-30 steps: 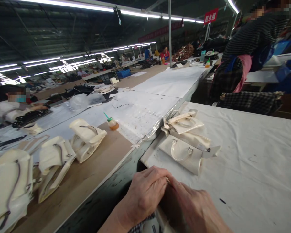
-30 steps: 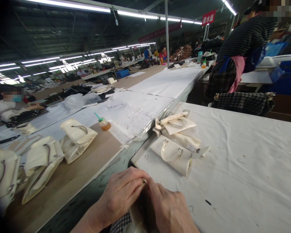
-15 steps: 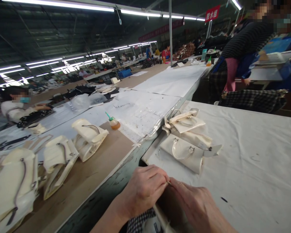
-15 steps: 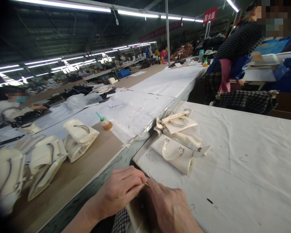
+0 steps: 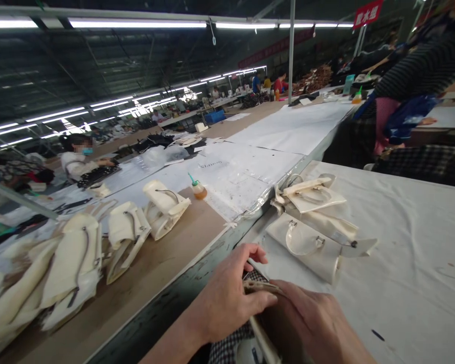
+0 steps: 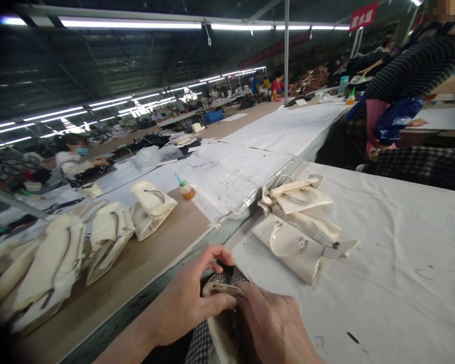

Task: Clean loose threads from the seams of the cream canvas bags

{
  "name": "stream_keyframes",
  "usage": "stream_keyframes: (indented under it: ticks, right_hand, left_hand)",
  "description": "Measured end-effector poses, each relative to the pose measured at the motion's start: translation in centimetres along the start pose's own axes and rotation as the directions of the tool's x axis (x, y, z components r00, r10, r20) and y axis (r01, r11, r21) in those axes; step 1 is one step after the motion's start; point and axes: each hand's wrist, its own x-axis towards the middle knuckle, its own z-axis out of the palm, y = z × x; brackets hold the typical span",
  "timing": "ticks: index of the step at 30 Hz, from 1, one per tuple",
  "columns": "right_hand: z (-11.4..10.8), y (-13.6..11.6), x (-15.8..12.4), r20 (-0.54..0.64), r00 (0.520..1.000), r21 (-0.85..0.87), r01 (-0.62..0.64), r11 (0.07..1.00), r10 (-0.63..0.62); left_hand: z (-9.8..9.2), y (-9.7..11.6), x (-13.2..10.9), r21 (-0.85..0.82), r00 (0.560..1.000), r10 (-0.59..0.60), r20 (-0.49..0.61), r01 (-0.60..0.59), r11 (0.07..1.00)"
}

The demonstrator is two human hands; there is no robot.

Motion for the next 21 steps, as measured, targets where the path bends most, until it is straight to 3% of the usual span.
stream_keyframes:
  ticks: [3, 7, 13, 21]
  right_hand:
    - [-0.1, -0.3, 0.1, 0.006, 1.000, 0.050, -0.014, 0.999, 0.014]
    - [-0.3, -0.4, 0.3, 0.051, 0.991, 0.106, -0.131, 0.986, 0.126]
    - [-0.5, -0.1, 0.7, 0.101, 0.954, 0.225, -0.298, 0.928, 0.282]
    - [-0.6, 0.2, 1.2, 0.184, 0.909, 0.249, -0.411, 0.877, 0.374]
  left_hand:
    - [0.0, -0.1, -1.0, 0.095, 0.988, -0.126, -0.087, 0.134, 0.986]
    - [0.1, -0.5, -1.5, 0.110, 0.987, -0.131, -0.094, 0.141, 0.984]
    - [-0.4, -1.6, -1.3, -0.040, 0.984, -0.173, -0.042, 0.171, 0.984]
    - [-0.3, -2.2, -1.0, -0.143, 0.966, -0.259, 0.002, 0.256, 0.956]
